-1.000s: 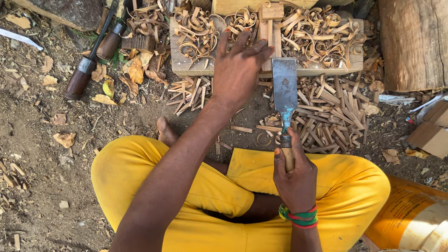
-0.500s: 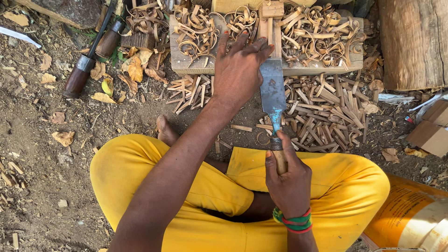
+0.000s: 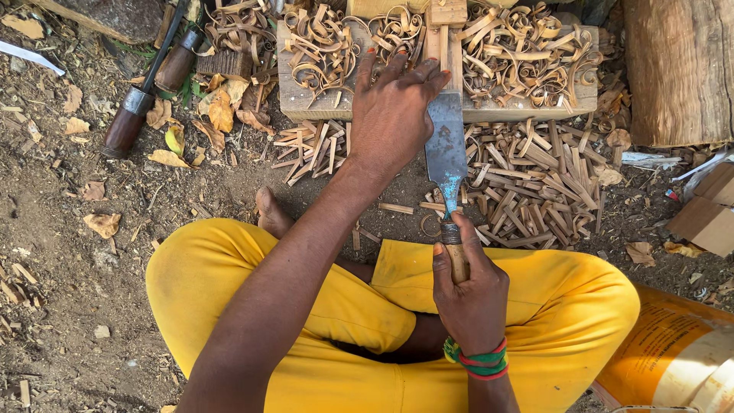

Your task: The person uses a chisel and a knife to carve and smooth small wood pieces while sitting on the ground.

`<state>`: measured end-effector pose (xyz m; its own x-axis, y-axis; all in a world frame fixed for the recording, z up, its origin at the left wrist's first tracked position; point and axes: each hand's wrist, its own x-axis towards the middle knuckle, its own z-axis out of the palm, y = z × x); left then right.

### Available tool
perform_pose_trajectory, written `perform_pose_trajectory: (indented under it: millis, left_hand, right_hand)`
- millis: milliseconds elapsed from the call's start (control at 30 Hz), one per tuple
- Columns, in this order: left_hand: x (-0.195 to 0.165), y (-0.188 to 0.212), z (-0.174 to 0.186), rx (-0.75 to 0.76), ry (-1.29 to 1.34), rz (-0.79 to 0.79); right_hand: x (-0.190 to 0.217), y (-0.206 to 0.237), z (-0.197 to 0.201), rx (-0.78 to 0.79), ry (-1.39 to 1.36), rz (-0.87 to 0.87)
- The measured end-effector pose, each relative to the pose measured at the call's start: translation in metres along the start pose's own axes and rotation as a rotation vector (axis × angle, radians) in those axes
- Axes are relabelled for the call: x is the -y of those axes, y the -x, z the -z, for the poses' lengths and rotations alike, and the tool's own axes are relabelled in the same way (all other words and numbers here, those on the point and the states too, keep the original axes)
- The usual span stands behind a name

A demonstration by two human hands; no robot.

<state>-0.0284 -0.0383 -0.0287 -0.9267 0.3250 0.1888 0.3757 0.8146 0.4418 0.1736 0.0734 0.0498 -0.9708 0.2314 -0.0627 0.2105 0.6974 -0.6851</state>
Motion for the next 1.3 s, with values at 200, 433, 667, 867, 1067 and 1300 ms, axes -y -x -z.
perform_pose_trajectory:
  millis: [200,433,667,867,1067,1300]
  left_hand:
    - [0.001,0.001,-0.002,-0.02,0.003,-0.002]
    - [0.001,0.0,-0.001,0.022,0.004,-0.005]
    - [-0.002,0.004,0.0,-0.023,0.051,0.007]
    - [-0.038,0.04,0.025,0.023,0.029,-0.171]
    - [-0.065,0.064,0.025,0.114,-0.065,-0.2]
    - [-0.062,0.06,0.022,0.12,-0.1,-0.212]
  right_hand:
    - [-0.002,0.0,-0.001,0.001,0.016,-0.023]
    - [-0.013,-0.006,0.002,-0.002,0.009,-0.138]
    - [-0.026,-0.013,0.011,0.018,-0.1,-0.043]
    - [-0.021,-0.011,0.012,0.049,-0.022,-0.209]
    - [-0.003,-0.004,0.009,0.052,0.072,-0.194]
    - [0.008,0.004,-0.005,0.031,0.058,-0.12]
